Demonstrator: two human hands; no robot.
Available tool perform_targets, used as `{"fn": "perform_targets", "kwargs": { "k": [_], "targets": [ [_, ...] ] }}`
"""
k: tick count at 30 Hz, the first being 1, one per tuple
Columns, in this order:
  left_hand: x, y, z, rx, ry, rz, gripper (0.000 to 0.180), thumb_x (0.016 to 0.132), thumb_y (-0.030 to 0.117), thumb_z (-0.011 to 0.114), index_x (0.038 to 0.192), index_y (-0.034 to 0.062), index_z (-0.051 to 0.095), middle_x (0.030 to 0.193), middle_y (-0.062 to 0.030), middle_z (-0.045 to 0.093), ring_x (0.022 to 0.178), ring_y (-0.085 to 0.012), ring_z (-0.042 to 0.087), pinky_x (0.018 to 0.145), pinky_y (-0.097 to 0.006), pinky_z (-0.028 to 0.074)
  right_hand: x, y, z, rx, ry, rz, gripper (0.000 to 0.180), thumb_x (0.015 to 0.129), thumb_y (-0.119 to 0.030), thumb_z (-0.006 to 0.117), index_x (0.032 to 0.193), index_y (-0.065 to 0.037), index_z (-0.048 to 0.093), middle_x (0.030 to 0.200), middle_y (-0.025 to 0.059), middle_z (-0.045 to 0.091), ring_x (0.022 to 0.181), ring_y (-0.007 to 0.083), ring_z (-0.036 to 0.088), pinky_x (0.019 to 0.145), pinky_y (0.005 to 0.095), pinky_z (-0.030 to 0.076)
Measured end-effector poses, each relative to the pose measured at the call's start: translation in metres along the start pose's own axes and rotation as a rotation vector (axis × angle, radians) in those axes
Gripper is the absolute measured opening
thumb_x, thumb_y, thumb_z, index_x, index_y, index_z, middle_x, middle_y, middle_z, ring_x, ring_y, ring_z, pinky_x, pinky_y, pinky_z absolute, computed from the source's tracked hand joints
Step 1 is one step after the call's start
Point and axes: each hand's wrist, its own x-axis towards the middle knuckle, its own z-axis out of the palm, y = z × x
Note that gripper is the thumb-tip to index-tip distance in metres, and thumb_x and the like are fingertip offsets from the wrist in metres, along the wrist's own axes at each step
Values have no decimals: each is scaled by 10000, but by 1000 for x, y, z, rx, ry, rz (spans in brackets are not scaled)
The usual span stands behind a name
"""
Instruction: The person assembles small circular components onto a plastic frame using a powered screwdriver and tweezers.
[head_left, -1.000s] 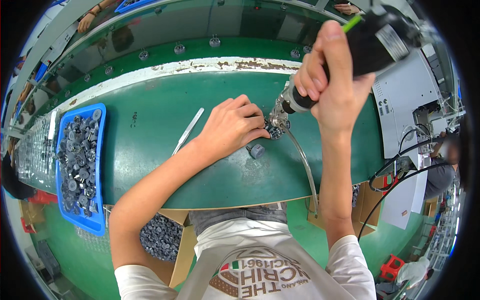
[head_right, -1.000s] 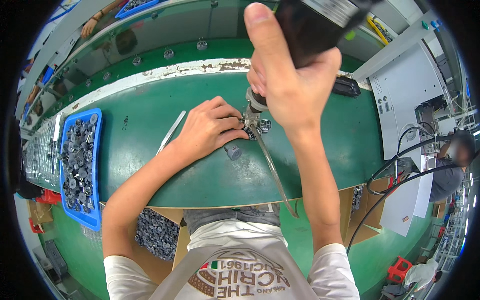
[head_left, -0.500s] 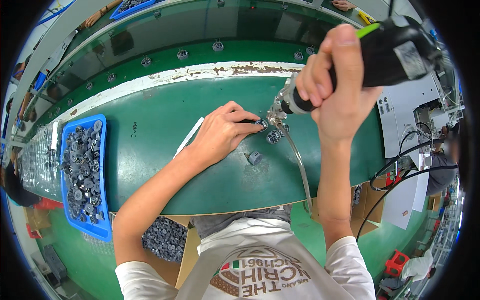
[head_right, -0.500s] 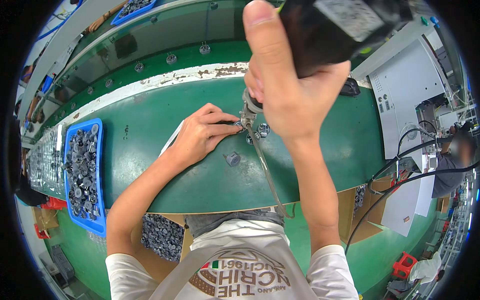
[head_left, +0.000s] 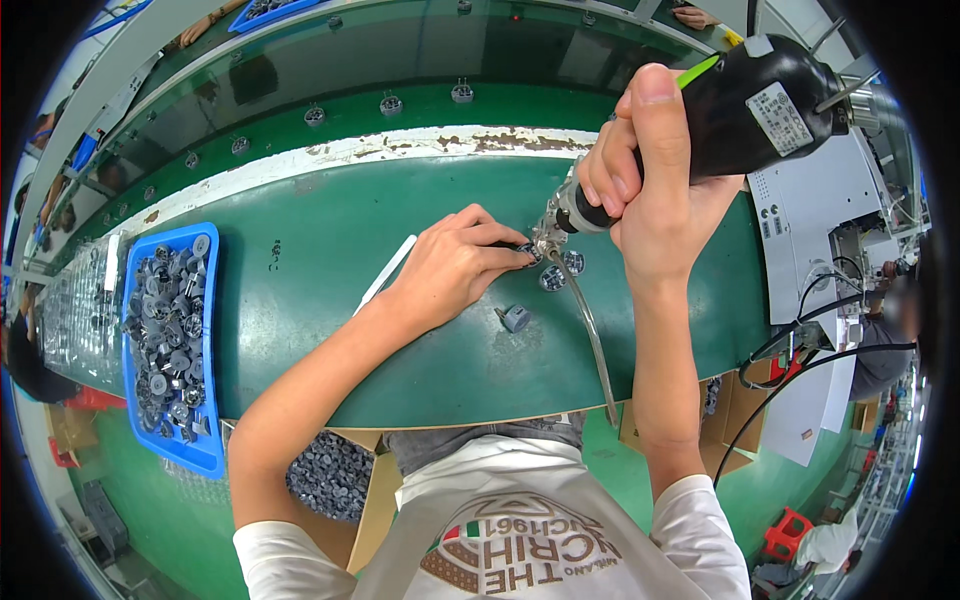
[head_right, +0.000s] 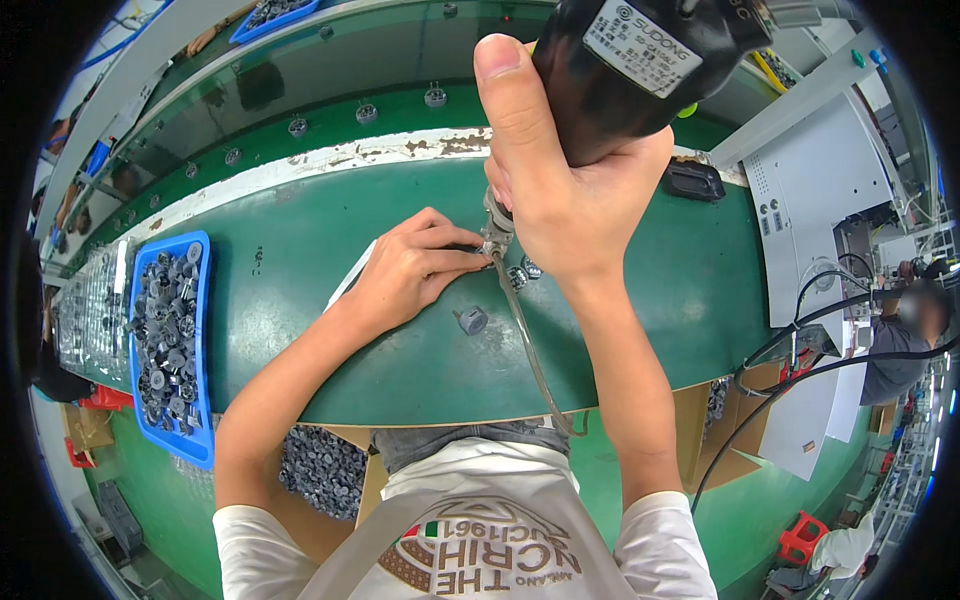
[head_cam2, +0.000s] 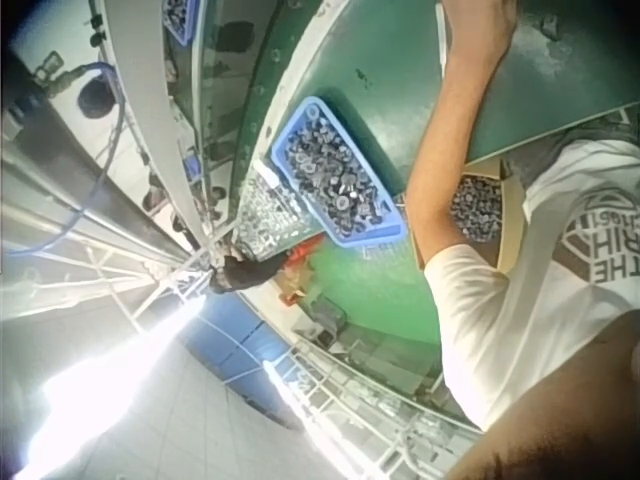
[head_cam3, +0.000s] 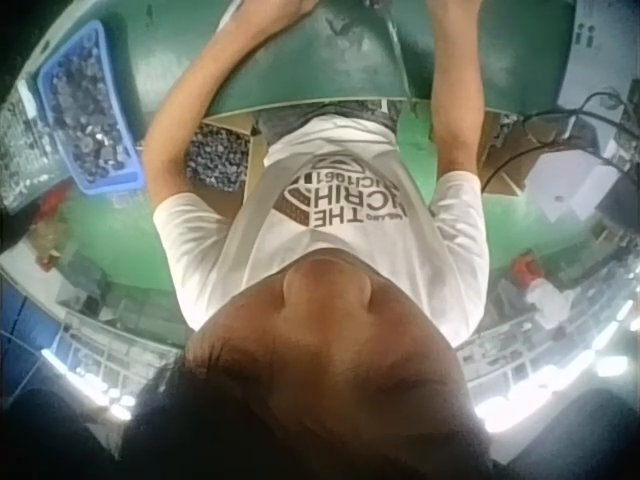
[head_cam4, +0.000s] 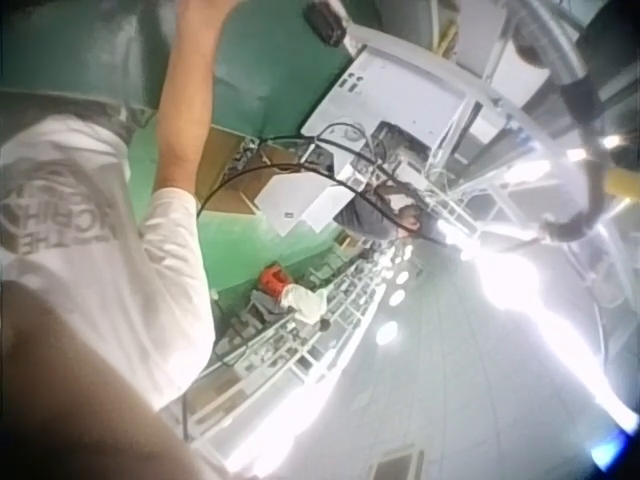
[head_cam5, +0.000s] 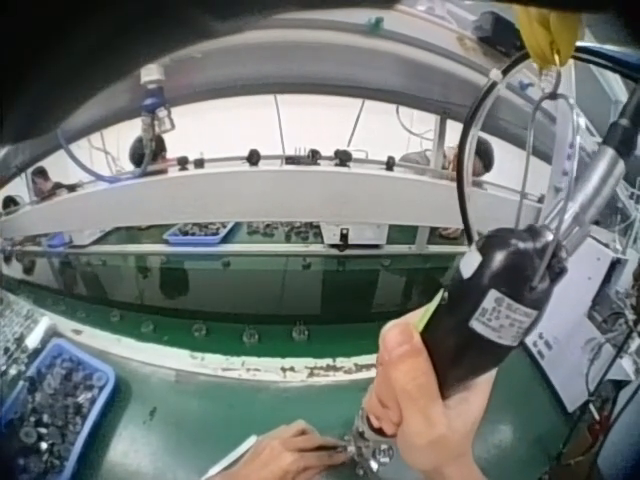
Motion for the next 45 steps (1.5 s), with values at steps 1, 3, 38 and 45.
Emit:
{"fn": "perform_targets", "kwargs": {
  "k": [1,3,38,45],
  "targets": [
    [1,1,-1,1,1,1,189,796,108,765,979,123,811,1049,1,746,872,-225,622,757,-352,561,1,0,0,-7,-5,-9,299,1033,-243,591,862,-3,549,480,0,394,370,77,361,389,264,314],
    [2,0,-2,7,-7,7,191,796,110,766,982,123,811,1045,-5,746,874,-227,624,758,-356,560,2,0,1,-13,-12,-19,295,1032,-241,594,864,-2,549,480,0,396,370,77,362,388,263,314],
    [80,-126,-32,439,189,-430,135,820,156,763,943,111,796,1085,-78,746,1011,-324,670,884,-431,549,22,-4,-15,200,65,-11,242,939,-85,734,743,-1,619,604,-35,553,450,38,462,422,218,335],
    [76,-124,-29,409,216,-286,96,801,125,766,887,85,779,994,-67,755,962,-298,668,829,-424,550,20,-14,-14,166,18,14,215,968,-116,690,815,-14,578,561,-22,496,428,54,429,403,236,338]
  ]
}}
